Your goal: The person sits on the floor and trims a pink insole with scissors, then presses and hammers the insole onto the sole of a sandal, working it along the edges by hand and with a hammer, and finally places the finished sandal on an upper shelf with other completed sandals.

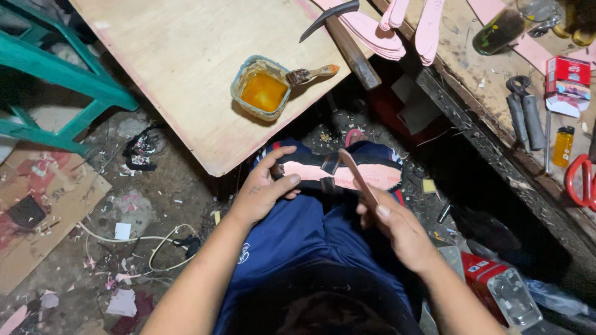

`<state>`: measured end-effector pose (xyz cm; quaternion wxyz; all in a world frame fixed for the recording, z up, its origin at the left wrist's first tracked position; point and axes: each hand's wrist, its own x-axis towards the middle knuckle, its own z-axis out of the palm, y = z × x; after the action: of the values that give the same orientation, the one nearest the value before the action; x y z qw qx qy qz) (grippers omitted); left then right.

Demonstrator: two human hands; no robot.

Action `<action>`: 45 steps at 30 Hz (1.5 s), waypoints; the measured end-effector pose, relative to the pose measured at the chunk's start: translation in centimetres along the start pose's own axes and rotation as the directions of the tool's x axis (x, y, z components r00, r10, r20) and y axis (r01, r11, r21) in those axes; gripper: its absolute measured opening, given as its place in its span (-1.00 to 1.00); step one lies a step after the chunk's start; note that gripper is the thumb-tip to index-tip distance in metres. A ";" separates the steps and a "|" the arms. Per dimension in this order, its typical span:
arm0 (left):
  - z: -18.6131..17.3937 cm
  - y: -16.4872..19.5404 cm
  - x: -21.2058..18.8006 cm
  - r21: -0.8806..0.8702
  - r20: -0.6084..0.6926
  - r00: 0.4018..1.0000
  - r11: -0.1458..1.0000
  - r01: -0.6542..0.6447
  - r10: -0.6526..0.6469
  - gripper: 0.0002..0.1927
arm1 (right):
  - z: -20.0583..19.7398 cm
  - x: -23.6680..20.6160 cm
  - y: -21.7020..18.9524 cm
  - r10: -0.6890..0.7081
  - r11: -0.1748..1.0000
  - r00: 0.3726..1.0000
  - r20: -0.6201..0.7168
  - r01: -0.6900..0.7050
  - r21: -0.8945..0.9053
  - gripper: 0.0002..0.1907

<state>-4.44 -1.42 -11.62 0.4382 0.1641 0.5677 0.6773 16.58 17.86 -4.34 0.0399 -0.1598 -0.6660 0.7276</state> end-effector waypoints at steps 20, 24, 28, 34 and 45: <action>0.0 -0.6 -0.4 -0.005 0.023 0.998 0.998 -0.064 0.064 -0.37 | -1.3 5.2 -0.6 -0.384 0.377 0.898 0.215 0.365 -0.851 -0.53; 0.2 -0.7 -0.2 -0.003 0.001 0.998 0.998 -0.055 0.055 -0.41 | -1.2 5.5 -0.8 -0.379 0.364 0.900 0.215 0.358 -0.860 -0.53; 0.2 -0.9 0.0 0.005 -0.039 0.998 0.999 -0.052 0.052 -0.45 | -0.9 5.8 -1.4 -0.373 0.326 0.901 0.219 0.349 -0.878 -0.53; 0.5 -1.3 -0.1 0.016 -0.100 0.995 0.999 -0.028 0.030 -0.51 | -0.3 5.9 -2.2 -0.315 0.269 0.922 0.225 0.314 -0.911 -0.52; -0.1 -1.5 0.4 0.027 -0.156 0.988 1.000 0.015 -0.011 -0.53 | -8.8 4.2 2.8 0.079 0.959 0.922 -0.379 -0.174 -0.224 -0.68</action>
<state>-4.10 -1.26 -13.15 0.3946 0.1133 0.6107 0.6772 15.59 27.06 -8.41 0.0953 -0.3393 -0.7223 0.5951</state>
